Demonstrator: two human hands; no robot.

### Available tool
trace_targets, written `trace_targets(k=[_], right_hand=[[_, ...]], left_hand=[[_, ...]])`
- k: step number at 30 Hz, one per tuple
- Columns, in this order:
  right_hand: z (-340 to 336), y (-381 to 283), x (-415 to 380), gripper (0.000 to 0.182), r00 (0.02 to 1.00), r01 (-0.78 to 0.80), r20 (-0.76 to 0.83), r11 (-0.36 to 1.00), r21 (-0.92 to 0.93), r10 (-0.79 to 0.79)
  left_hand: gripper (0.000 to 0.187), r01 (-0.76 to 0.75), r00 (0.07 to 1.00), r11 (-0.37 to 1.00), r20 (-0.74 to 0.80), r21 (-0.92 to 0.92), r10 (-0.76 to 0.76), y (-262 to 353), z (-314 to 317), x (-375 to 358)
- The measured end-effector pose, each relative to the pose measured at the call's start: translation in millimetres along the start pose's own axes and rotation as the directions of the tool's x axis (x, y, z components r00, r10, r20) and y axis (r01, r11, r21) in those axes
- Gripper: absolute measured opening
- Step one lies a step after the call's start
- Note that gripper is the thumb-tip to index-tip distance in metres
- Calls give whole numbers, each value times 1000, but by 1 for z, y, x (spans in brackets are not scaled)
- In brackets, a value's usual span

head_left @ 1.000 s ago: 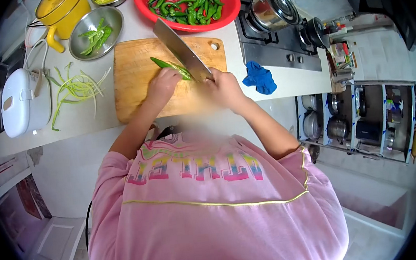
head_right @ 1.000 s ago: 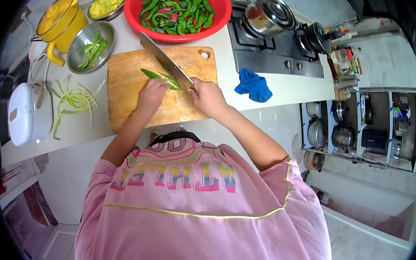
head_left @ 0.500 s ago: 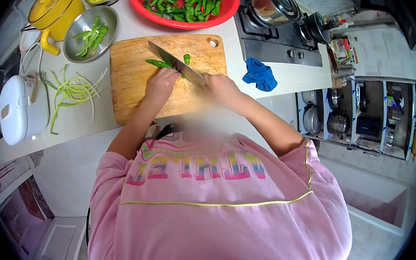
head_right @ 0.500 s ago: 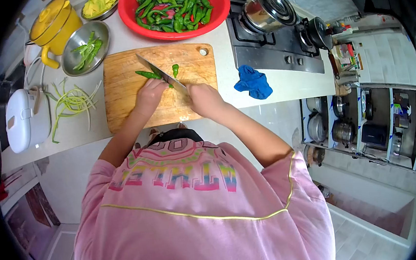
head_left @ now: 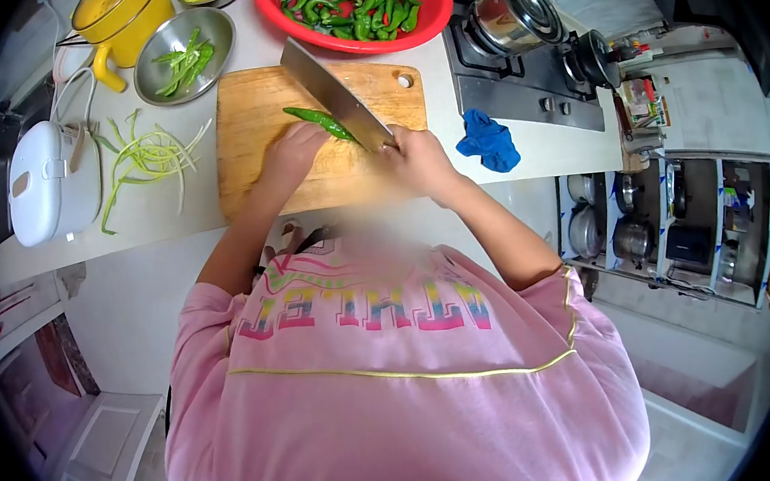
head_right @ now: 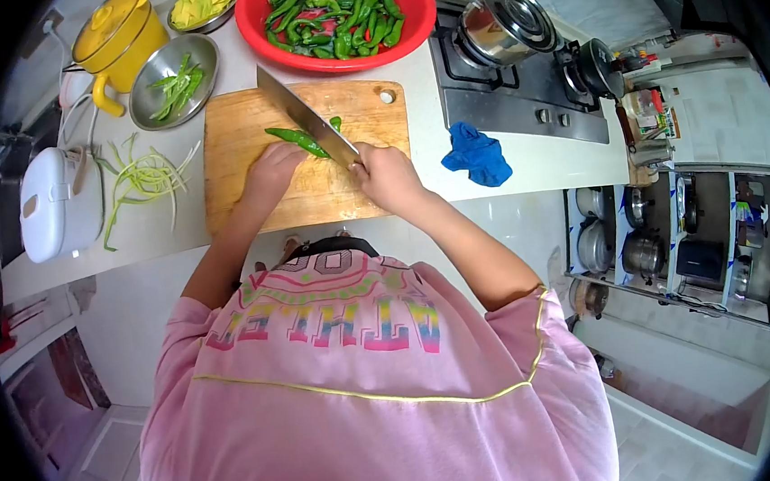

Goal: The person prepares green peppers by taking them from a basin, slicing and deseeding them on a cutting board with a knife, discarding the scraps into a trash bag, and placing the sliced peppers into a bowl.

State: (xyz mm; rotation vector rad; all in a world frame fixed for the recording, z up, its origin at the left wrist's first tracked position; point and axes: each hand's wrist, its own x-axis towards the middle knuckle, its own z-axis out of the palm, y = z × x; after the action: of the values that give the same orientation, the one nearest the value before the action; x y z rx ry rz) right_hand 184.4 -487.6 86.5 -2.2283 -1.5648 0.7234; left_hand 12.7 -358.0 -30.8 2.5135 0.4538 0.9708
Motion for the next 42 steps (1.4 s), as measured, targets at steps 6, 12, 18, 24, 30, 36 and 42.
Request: trace_targets(k=[6,12,18,24,30,36,42], right_hand=[[12,11,-3,19,999,44,15,988,-148,-42],[12,10,-3,19,996,-14,80,984,-175,28],[18,-4,13,14,993,-6,116,978,-211,31],[25,-28,38,19,996,-34,76,976,-213,51],[20,-15,17,16,993,-46,99,977,-210,68],[42,-24,42,15,999,42,23,975,-217,-37],[35,8,24,14,990,63,-122,993,-99,-75]], left_hand=[[25,29,999,999,24,44,-30,-2,6,4],[22,52,997,998,47,42,-54,-8,11,3],[19,58,998,998,31,-3,-58,-11,14,5],[10,40,999,998,-22,54,-39,-23,23,7],[7,24,999,999,-22,39,-23,-17,24,9],[6,11,1000,999,-8,44,-11,-6,30,6],[8,46,998,993,-53,104,-40,10,27,5]])
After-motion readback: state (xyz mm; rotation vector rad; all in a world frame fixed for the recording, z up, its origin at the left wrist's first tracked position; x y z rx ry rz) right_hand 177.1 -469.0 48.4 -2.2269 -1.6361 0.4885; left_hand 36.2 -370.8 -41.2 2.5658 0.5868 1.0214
